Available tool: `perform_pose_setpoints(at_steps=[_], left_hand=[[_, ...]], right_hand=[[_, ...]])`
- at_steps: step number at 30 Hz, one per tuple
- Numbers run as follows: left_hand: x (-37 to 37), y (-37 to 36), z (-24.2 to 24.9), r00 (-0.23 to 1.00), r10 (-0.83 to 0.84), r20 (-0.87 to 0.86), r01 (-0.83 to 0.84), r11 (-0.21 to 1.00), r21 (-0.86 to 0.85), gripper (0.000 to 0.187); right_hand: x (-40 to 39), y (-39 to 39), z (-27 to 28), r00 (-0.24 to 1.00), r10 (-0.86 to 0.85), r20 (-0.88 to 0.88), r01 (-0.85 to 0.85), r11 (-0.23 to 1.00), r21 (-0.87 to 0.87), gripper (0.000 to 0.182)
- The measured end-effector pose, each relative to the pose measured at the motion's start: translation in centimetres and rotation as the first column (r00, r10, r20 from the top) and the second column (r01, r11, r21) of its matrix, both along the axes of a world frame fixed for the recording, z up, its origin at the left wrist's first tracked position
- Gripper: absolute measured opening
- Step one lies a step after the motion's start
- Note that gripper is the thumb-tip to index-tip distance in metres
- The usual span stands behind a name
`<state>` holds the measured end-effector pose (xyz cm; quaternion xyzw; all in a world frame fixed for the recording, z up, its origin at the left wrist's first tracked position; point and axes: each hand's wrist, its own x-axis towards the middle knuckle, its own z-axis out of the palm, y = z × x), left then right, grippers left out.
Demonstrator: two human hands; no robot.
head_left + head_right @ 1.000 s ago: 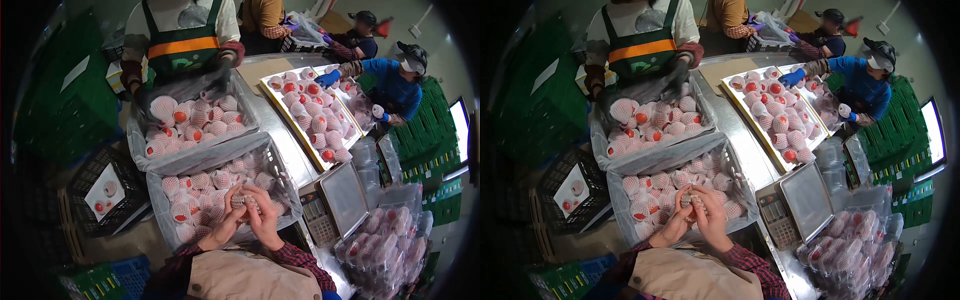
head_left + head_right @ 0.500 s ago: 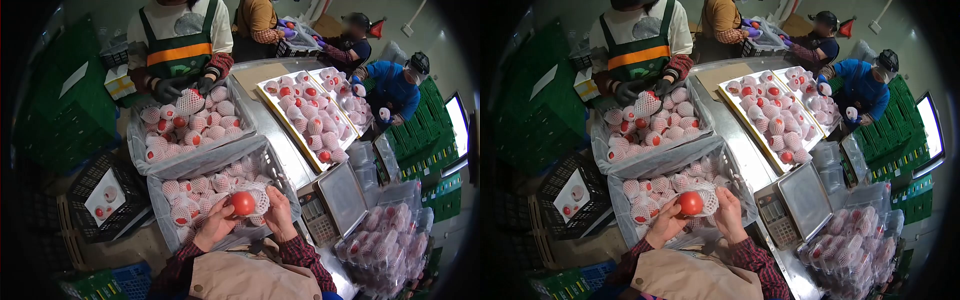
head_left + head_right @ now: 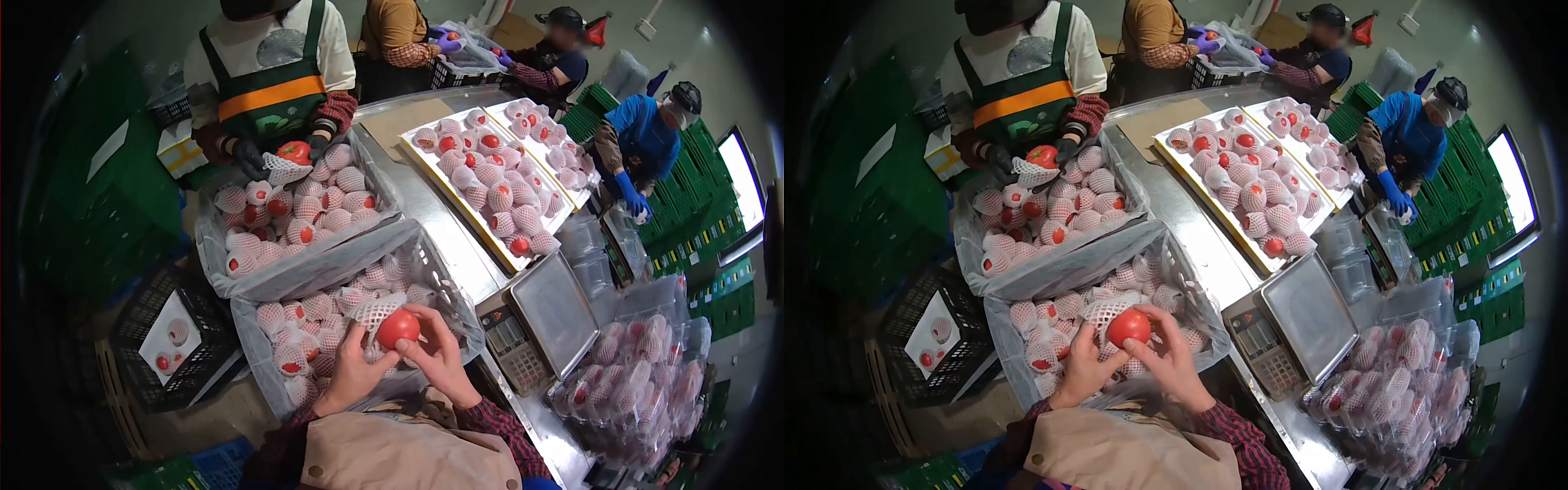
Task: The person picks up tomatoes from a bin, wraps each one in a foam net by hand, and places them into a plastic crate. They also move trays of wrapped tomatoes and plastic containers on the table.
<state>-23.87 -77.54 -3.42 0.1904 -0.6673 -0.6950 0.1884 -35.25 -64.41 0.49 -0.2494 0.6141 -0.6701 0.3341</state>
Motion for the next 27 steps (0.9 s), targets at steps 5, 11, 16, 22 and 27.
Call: perform_pose_setpoints(at_steps=[5,11,16,22,27], left_hand=[[-0.2,-0.3,0.7,0.989,-0.047,-0.142,0.076,0.976,0.204,0.049],[0.0,-0.2,0.9,0.988,-0.072,-0.134,0.1,0.971,0.219,0.056],[0.1,-0.1,1.1,0.966,-0.127,-0.224,0.163,0.975,0.151,0.064],[1.2,-1.6,0.4,0.948,-0.15,-0.282,0.241,0.915,0.323,0.069],[2.4,-2.0,0.6,0.954,-0.165,-0.25,0.284,0.767,0.576,0.062]], right_hand=[[-0.7,0.9,-1.0,0.884,0.003,0.467,0.056,0.992,-0.113,0.038],[-0.6,1.1,-2.1,0.825,0.093,0.557,0.004,0.985,-0.171,0.036],[0.1,1.3,-1.7,0.746,0.054,0.663,0.02,0.994,-0.104,0.034],[0.1,1.7,-1.3,0.79,0.117,0.601,-0.085,0.993,-0.08,0.034],[-0.1,1.1,-4.0,0.883,-0.061,0.466,0.038,0.998,0.059,0.036]])
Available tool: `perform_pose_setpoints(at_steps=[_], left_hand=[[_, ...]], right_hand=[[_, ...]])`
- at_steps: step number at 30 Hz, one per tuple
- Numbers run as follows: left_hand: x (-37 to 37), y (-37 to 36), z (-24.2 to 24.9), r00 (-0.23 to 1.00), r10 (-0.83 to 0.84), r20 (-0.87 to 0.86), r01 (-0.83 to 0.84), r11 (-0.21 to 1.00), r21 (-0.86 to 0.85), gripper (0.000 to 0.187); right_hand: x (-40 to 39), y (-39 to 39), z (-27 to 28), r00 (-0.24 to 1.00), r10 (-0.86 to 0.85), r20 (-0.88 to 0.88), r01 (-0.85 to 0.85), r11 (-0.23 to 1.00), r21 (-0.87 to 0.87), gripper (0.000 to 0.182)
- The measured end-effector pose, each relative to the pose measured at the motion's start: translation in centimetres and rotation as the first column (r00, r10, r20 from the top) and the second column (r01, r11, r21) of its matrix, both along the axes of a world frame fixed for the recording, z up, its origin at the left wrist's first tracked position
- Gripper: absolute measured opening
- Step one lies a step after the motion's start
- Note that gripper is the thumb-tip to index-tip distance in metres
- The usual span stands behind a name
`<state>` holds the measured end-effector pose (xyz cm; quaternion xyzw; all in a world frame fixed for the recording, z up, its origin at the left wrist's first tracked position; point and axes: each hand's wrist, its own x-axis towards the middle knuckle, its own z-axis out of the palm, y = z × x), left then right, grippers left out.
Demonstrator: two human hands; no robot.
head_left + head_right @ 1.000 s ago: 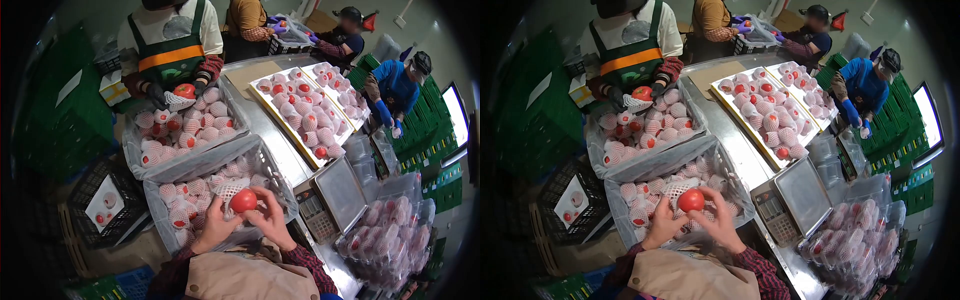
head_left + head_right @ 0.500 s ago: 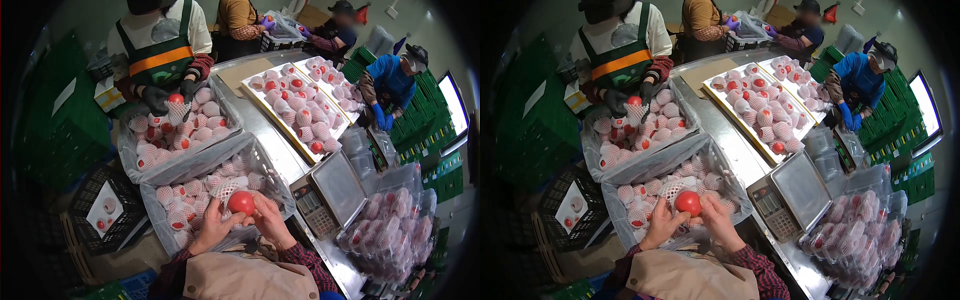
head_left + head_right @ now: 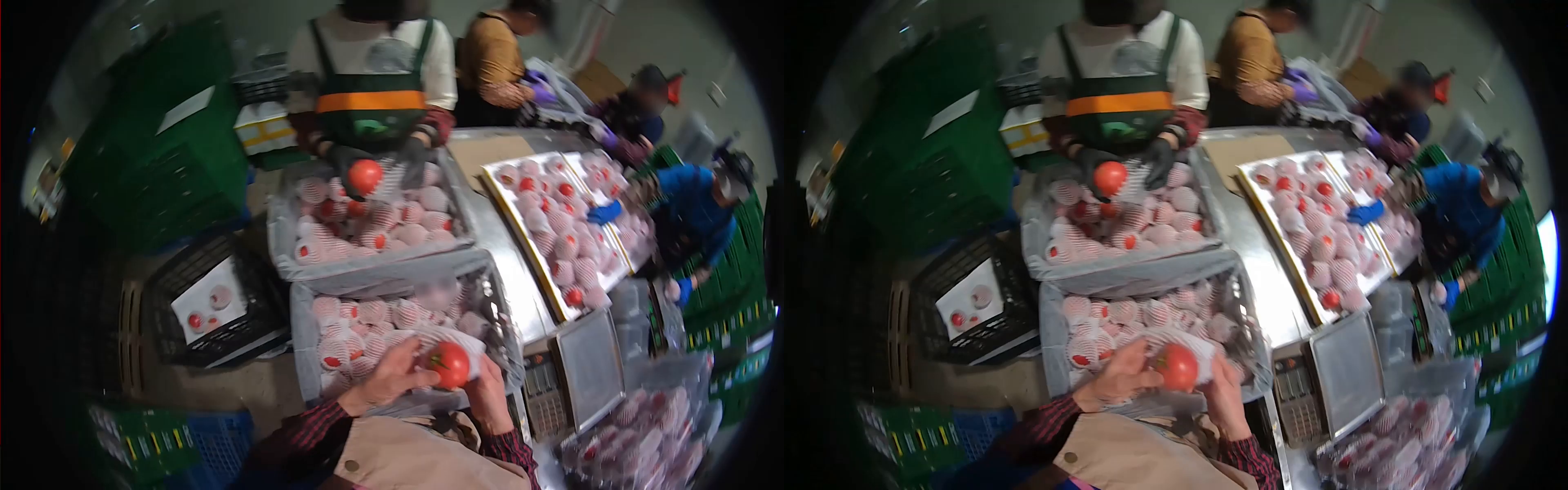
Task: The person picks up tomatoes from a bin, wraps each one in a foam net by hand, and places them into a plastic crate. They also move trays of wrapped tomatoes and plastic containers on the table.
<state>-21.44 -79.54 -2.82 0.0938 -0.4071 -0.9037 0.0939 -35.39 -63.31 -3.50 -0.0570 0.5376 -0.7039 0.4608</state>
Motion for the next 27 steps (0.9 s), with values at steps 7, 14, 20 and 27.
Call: perform_pose_setpoints(at_steps=[7,14,20,27], left_hand=[[1.6,-0.6,0.8,0.999,0.026,-0.027,-0.015,0.94,0.342,0.067],[7.3,-6.2,-4.0,0.722,0.674,0.159,-0.589,0.718,-0.371,0.047],[19.7,-15.6,-7.0,0.276,0.961,0.01,-0.955,0.275,-0.114,0.049],[12.0,-9.6,-6.6,0.694,0.639,0.332,-0.09,0.535,-0.84,0.033]], right_hand=[[1.3,-2.0,0.9,0.985,-0.08,-0.152,0.043,0.972,-0.233,0.027],[3.9,-3.3,6.0,0.774,0.347,-0.53,-0.413,0.911,-0.007,0.017],[0.3,-1.8,4.2,0.889,0.122,-0.442,-0.079,0.99,0.116,0.006],[0.5,-1.4,2.8,0.899,0.126,-0.418,-0.063,0.985,0.162,0.009]])
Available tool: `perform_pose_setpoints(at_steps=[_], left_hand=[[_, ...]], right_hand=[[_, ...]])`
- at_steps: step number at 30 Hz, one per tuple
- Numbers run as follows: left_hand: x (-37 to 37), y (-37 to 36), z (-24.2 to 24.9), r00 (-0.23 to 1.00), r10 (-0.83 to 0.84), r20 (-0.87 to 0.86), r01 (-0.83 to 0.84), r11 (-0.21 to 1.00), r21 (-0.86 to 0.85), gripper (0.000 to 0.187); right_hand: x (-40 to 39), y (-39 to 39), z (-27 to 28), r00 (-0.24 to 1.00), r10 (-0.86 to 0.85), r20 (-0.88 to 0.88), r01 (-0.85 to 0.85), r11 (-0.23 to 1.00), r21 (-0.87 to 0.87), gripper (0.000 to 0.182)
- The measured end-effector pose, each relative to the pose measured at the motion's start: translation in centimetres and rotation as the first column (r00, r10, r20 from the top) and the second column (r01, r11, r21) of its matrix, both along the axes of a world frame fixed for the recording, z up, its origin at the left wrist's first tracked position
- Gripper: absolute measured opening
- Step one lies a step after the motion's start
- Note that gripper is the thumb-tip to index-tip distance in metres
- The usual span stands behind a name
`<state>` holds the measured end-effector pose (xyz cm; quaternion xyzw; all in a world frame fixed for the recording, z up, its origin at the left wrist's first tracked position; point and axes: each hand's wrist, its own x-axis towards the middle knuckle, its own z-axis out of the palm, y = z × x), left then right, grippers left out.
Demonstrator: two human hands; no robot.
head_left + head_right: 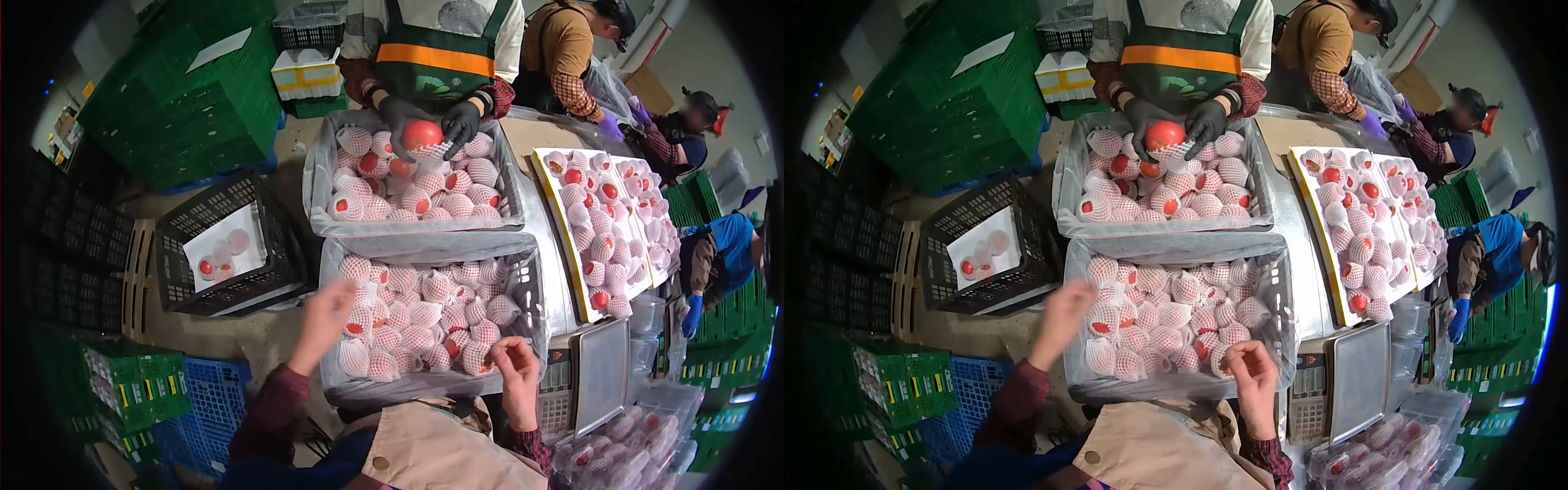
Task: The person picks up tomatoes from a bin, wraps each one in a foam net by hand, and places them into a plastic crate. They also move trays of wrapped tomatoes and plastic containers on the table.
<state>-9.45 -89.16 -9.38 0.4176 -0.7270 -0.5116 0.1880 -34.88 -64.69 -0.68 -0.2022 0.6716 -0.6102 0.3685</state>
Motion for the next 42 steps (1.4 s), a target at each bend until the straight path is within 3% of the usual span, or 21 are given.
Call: perform_pose_setpoints(at_steps=[2,3,5,9,12,14,15,17,19,21,26,28,30,32,34,35,37,38,40,41,42], left_hand=[[-2.4,2.9,-0.9,0.939,-0.183,0.292,0.309,0.82,-0.481,0.037],[-2.3,3.5,-2.5,0.938,-0.186,0.291,0.312,0.818,-0.484,0.037],[-2.1,3.6,-6.6,0.722,-0.034,0.691,0.568,0.6,-0.564,0.042],[-3.1,3.1,-7.7,0.685,-0.042,0.727,0.593,0.612,-0.523,0.042],[-4.0,2.1,-4.3,0.719,-0.187,0.669,0.55,0.743,-0.383,0.039],[-5.5,1.7,-1.5,0.887,-0.245,0.391,0.251,0.967,0.037,0.04],[-6.1,2.0,-1.4,0.881,-0.267,0.392,0.275,0.961,0.036,0.04],[-7.3,3.0,-1.4,0.979,-0.013,-0.205,0.132,0.802,0.582,0.041],[-9.0,5.4,0.0,0.946,0.05,-0.32,0.168,0.77,0.616,0.04],[-10.3,7.8,1.3,0.882,0.139,-0.45,0.214,0.733,0.646,0.044],[-12.4,10.7,3.1,0.835,0.186,-0.517,0.28,0.666,0.692,0.047],[-12.7,11.4,2.7,0.835,0.137,-0.533,0.274,0.738,0.617,0.047],[-12.6,11.0,2.5,0.822,0.15,-0.55,0.335,0.653,0.679,0.048],[-12.1,10.4,2.5,0.808,0.167,-0.565,0.392,0.564,0.727,0.05],[-11.2,10.2,2.6,0.791,0.26,-0.554,0.49,0.275,0.827,0.059],[-10.9,10.2,2.7,0.791,0.26,-0.554,0.489,0.274,0.828,0.059],[-10.2,10.3,3.1,0.696,0.345,-0.629,0.645,0.082,0.76,0.06],[-10.2,10.3,3.9,0.696,0.345,-0.629,0.645,0.083,0.76,0.06],[-10.6,10.4,5.9,0.727,0.201,-0.657,0.555,0.393,0.734,0.063],[-11.0,10.3,6.5,0.725,0.206,-0.657,0.552,0.395,0.734,0.063],[-11.4,10.2,7.1,0.756,0.092,-0.648,0.491,0.575,0.654,0.063]], right_hand=[[0.5,-0.3,-0.1,0.997,0.061,0.054,-0.061,0.998,0.001,0.009],[0.5,0.1,-1.1,0.996,0.07,0.056,-0.072,0.997,0.037,0.009],[0.7,0.5,-1.7,0.989,0.113,0.098,-0.114,0.994,0.002,0.009],[0.8,1.4,-2.6,0.987,0.115,0.111,-0.117,0.993,0.012,0.01],[0.6,1.8,-4.0,0.987,0.092,0.133,-0.092,0.996,-0.005,0.009],[0.9,1.6,-4.4,0.993,0.107,0.045,-0.108,0.993,0.043,0.008],[1.2,1.1,-4.4,0.993,0.116,-0.013,-0.114,0.991,0.068,0.007],[1.9,-0.1,-4.3,0.979,0.144,-0.145,-0.143,0.99,0.018,0.021],[2.5,-2.0,-2.5,0.968,0.131,-0.214,-0.136,0.991,-0.006,0.028],[2.6,-3.1,-1.5,0.848,0.111,-0.518,-0.141,0.99,-0.019,0.036],[1.8,-2.3,-2.9,0.781,-0.05,-0.622,0.048,0.999,-0.019,0.024],[1.2,-1.5,-3.3,0.994,-0.109,-0.008,0.108,0.991,-0.079,0.013],[0.5,-0.7,-3.4,0.992,-0.081,0.1,0.089,0.992,-0.086,0.009],[-0.2,-0.5,-4.2,0.797,-0.053,0.602,0.25,0.936,-0.248,0.011],[-0.6,-0.9,-3.8,0.766,-0.09,0.636,0.322,0.911,-0.258,0.014],[-0.9,-1.0,-3.4,0.732,-0.128,0.669,0.347,0.915,-0.205,0.014],[-1.4,-0.4,-4.9,0.755,-0.166,0.634,0.336,0.929,-0.157,0.015],[-1.0,-0.1,-5.5,0.755,-0.166,0.634,0.336,0.929,-0.157,0.015],[-0.5,0.0,-5.5,0.955,-0.188,0.228,0.203,0.978,-0.044,0.016],[-0.3,0.4,-4.7,0.942,-0.133,0.308,0.165,0.983,-0.081,0.018],[0.0,0.3,-3.8,0.943,-0.129,0.307,0.16,0.984,-0.08,0.018]])
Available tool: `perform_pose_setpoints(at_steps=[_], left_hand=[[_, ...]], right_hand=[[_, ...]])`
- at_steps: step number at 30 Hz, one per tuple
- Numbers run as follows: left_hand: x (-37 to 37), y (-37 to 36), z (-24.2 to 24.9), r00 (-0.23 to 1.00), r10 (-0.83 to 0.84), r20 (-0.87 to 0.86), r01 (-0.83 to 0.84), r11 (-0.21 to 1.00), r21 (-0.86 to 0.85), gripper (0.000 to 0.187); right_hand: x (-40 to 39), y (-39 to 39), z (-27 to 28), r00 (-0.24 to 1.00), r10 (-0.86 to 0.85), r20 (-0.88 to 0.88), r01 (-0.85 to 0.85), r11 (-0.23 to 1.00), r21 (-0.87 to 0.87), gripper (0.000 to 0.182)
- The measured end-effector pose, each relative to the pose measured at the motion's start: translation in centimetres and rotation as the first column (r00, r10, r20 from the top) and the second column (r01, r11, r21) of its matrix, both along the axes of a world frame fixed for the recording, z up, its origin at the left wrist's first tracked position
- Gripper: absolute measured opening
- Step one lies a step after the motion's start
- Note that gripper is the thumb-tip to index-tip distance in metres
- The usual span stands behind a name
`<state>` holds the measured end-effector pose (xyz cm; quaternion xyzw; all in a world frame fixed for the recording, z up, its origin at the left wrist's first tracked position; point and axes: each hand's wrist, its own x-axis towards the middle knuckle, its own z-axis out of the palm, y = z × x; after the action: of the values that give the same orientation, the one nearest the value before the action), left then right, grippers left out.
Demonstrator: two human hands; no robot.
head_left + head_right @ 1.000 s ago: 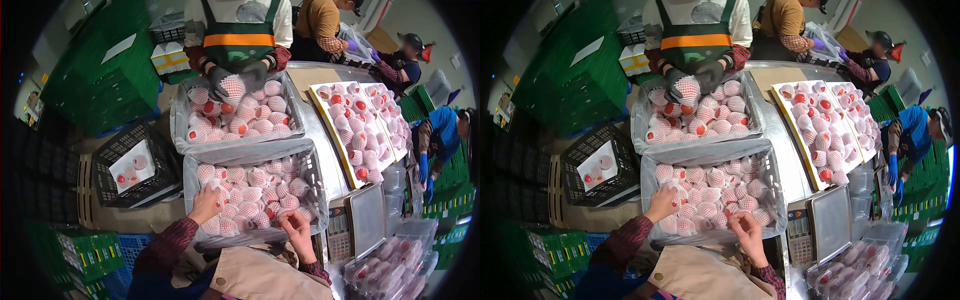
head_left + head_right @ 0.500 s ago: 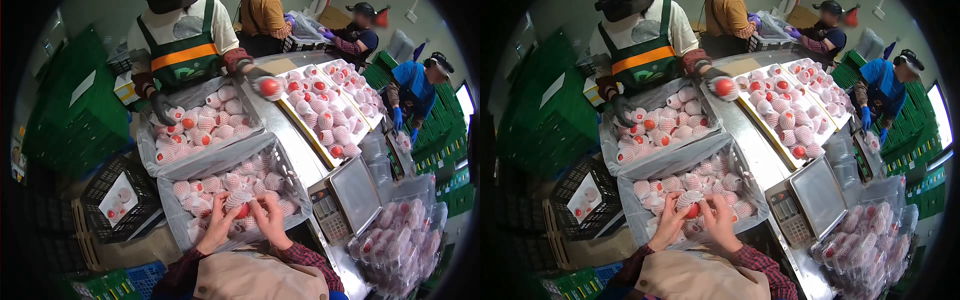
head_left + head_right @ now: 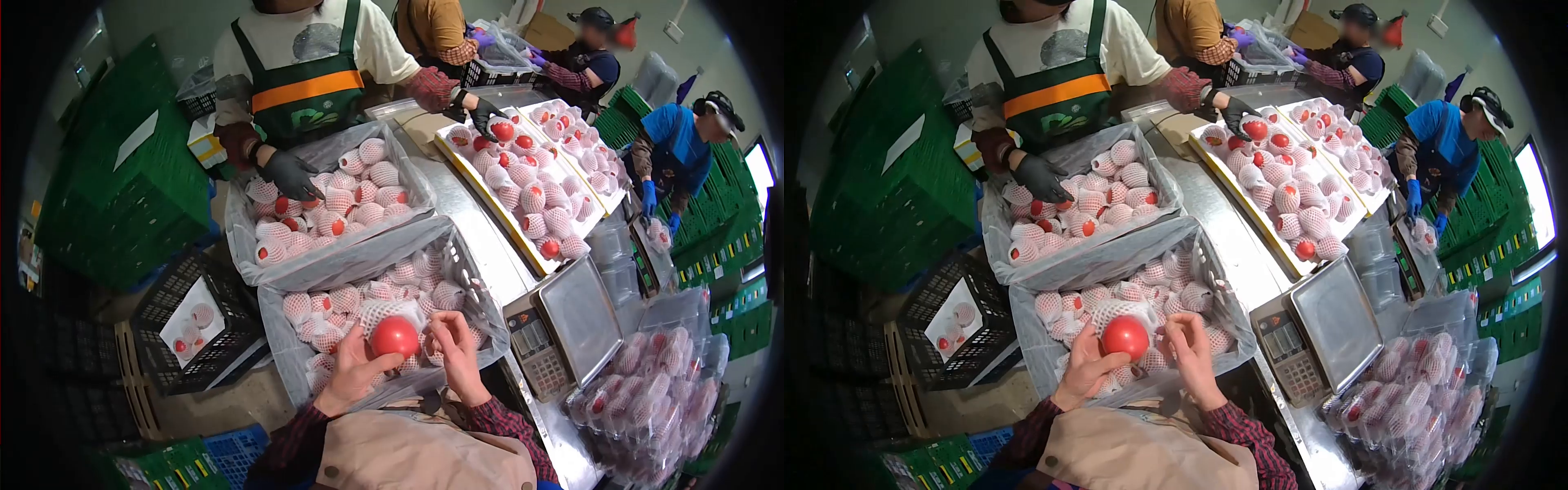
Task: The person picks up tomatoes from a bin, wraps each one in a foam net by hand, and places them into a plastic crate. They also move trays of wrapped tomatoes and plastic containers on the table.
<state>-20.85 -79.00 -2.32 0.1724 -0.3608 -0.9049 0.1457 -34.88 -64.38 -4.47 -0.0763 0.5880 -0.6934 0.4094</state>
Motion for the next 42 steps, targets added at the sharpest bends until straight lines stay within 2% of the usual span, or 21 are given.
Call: perform_pose_setpoints(at_steps=[1,2,3,4,5,6,8,9,10,12,15,19,27,30,32,34,35,36,38,40,42], left_hand=[[-0.3,0.0,0.2,0.997,0.05,0.052,-0.037,0.974,-0.223,0.064],[-0.6,0.3,-0.3,0.997,0.052,0.051,-0.039,0.974,-0.222,0.064],[-1.0,0.7,-1.2,0.991,0.131,0.029,-0.11,0.918,-0.382,0.061],[-1.2,0.9,-1.7,0.979,0.203,-0.006,-0.175,0.83,-0.529,0.059],[-1.0,1.3,-0.7,0.969,0.201,0.145,-0.094,0.841,-0.533,0.054],[-1.0,1.4,-0.6,0.97,0.196,0.143,-0.092,0.842,-0.532,0.054],[-1.0,1.4,-0.4,0.978,0.156,0.138,-0.011,0.7,-0.714,0.059],[-1.2,1.0,1.2,0.991,0.104,0.083,-0.029,0.778,-0.627,0.059],[-1.1,0.8,1.0,0.991,0.102,0.082,-0.028,0.779,-0.626,0.059],[-0.6,0.2,0.6,0.997,0.071,0.014,-0.056,0.881,-0.471,0.058],[-0.2,0.2,0.1,0.994,0.096,0.041,-0.068,0.896,-0.439,0.055],[-0.3,0.2,1.1,0.997,0.065,0.052,-0.045,0.944,-0.328,0.055],[-1.0,1.2,1.3,0.992,0.128,0.018,-0.114,0.929,-0.351,0.053],[-0.9,1.2,0.6,0.987,0.149,0.052,-0.119,0.921,-0.372,0.054],[-0.6,0.9,-0.3,0.977,0.198,0.078,-0.15,0.902,-0.405,0.054],[-0.3,0.5,-0.8,0.976,0.175,0.131,-0.115,0.921,-0.373,0.058],[0.0,0.2,-0.2,0.981,0.122,0.152,-0.084,0.968,-0.236,0.062],[0.2,0.1,0.3,0.985,0.069,0.155,-0.055,0.994,-0.093,0.066],[0.5,0.2,-1.5,0.999,-0.044,0.002,0.044,0.995,0.094,0.072],[1.0,0.2,0.5,0.988,-0.144,-0.061,0.154,0.961,0.228,0.073],[1.6,0.1,-0.3,0.984,-0.158,-0.087,0.176,0.949,0.262,0.079]], right_hand=[[0.3,-0.1,0.7,0.999,0.012,-0.052,-0.016,0.998,-0.06,0.021],[0.7,-0.2,1.5,0.994,0.02,-0.103,-0.032,0.992,-0.119,0.025],[0.9,-0.3,2.6,0.985,0.116,-0.13,-0.129,0.987,-0.098,0.037],[1.4,-0.7,3.6,0.985,0.113,-0.131,-0.126,0.987,-0.096,0.037],[2.0,-1.2,4.4,0.981,0.136,-0.141,-0.154,0.979,-0.13,0.039],[2.2,-1.4,4.8,0.976,0.158,-0.153,-0.183,0.969,-0.164,0.041],[1.6,-0.7,3.6,0.97,0.215,-0.116,-0.228,0.968,-0.107,0.05],[1.5,-0.7,3.3,0.979,0.189,0.08,-0.166,0.958,-0.232,0.053],[1.4,-0.6,3.2,0.944,0.179,0.276,-0.078,0.937,-0.34,0.057],[1.0,-0.4,3.2,0.941,0.155,0.301,-0.062,0.953,-0.297,0.062],[0.6,-0.1,2.3,0.899,0.248,0.361,-0.106,0.923,-0.37,0.062],[1.1,-0.6,3.7,0.943,0.189,0.275,-0.093,0.94,-0.327,0.058],[1.9,-0.8,4.5,0.966,0.193,0.17,-0.137,0.945,-0.296,0.054],[2.1,-0.4,5.2,0.973,0.216,0.087,-0.193,0.958,-0.212,0.048],[2.3,-0.1,5.2,0.92,0.27,-0.285,-0.231,0.959,0.161,0.041],[2.2,0.4,4.1,0.951,0.182,-0.25,-0.157,0.98,0.12,0.035],[2.2,-0.3,5.7,0.966,0.077,-0.246,-0.049,0.992,0.118,0.029],[1.4,0.1,3.7,0.969,-0.004,-0.246,0.031,0.994,0.109,0.032],[0.5,-0.1,2.7,0.997,-0.031,-0.065,0.032,0.999,0.016,0.035],[1.4,-0.6,1.4,0.969,0.002,0.248,0.011,0.999,-0.05,0.034],[2.7,-1.5,2.6,0.935,0.028,0.353,0.0,0.997,-0.08,0.03]])
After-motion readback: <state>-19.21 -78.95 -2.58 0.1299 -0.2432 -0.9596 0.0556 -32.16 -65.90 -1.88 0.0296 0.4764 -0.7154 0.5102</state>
